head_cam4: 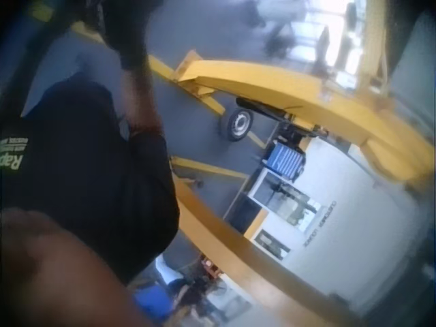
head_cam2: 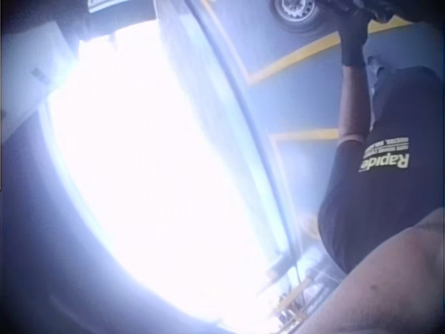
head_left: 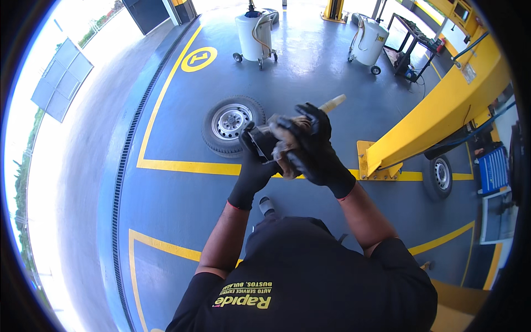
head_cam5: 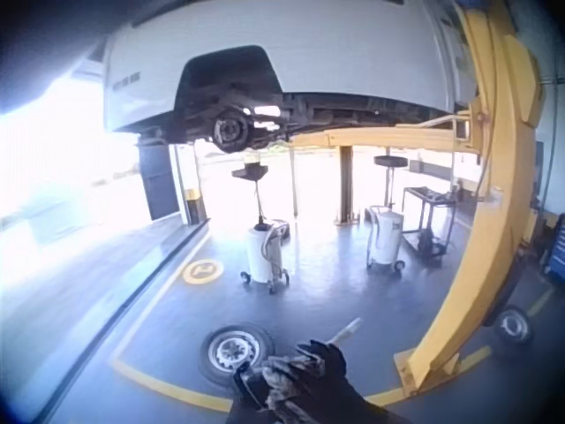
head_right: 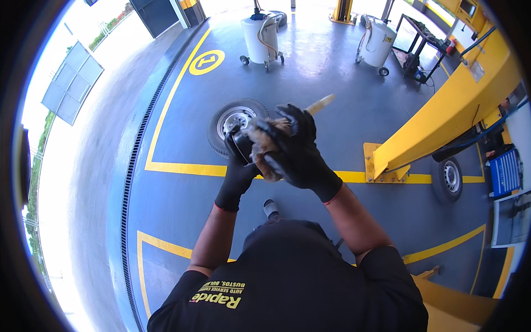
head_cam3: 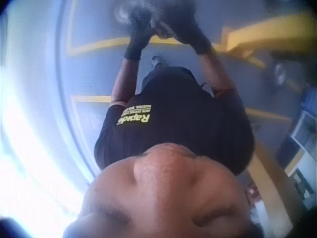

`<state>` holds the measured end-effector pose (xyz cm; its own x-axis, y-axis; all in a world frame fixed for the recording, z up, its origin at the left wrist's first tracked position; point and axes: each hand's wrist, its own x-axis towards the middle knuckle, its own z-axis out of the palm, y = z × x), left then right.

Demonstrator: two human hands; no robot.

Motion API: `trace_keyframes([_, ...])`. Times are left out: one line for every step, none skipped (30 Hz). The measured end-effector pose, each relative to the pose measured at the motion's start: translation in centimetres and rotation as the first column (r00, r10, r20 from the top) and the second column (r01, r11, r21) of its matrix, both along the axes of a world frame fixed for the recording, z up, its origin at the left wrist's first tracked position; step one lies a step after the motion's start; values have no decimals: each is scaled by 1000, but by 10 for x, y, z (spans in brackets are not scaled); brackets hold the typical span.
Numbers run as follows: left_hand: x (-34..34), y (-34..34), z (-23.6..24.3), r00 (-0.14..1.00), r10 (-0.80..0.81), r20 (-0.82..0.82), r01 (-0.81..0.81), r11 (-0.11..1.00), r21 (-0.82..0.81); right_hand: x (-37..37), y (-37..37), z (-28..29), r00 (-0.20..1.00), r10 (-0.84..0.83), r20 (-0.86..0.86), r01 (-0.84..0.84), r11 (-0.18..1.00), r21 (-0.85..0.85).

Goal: The person prepares a funnel and oil filter, then positions an oil drain pan under a lifted vehicle. They remove the drain plug, allowing oil to drain into the pan, and later pour the collected oil into a measuring container.

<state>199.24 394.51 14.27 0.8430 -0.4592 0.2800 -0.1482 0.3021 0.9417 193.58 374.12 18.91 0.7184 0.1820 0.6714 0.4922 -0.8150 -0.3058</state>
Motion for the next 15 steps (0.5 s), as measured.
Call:
trace_keyframes([27,-6,4,996,-16,88,18,1000,-13,16,6,11,996,12,-84,-30,977,-213])
trace_keyframes([43,-8,9,997,-30,70,28,999,28,35,7,23,998,-5,-69,-8,980,-200])
trace_keyframes([60,-9,14,993,-114,-33,114,993,3,51,5,33,1000,13,9,-11,993,-116])
trace_keyframes([76,-11,18,969,-192,-158,189,981,-29,68,0,41,999,13,38,-11,998,-61])
trace_keyframes([95,-11,21,918,-275,-286,264,961,-78,88,-2,46,996,20,83,-21,1000,14])
trace_keyframes([110,-13,24,951,-243,-190,229,969,-92,105,-1,45,985,77,156,-98,987,127])
trace_keyframes([126,-15,25,963,-214,-164,215,977,-13,116,-5,44,989,145,26,-147,982,122])
trace_keyframes([142,-16,23,952,-209,-224,210,977,-17,130,-8,40,990,140,-10,-140,989,45])
trace_keyframes([153,-20,20,931,-246,-270,239,969,-60,138,-15,37,989,149,-6,-149,989,-23])
trace_keyframes([164,-25,14,954,-202,-221,203,979,-17,146,-21,33,991,128,-41,-130,990,-62])
trace_keyframes([180,-32,9,973,-168,-156,170,985,-1,159,-29,30,991,106,-77,-114,988,-102])
trace_keyframes([198,-39,4,986,-125,-113,130,991,33,177,-37,29,990,89,-107,-102,987,-126])
trace_keyframes([214,-45,0,984,-146,-99,149,988,27,194,-45,28,990,89,-108,-107,980,-167])
trace_keyframes([227,-50,-5,981,-158,-110,163,986,40,211,-53,27,990,96,-107,-115,975,-192])
trace_keyframes([242,-56,-7,979,-158,-125,167,984,63,229,-62,29,988,103,-115,-125,970,-210])
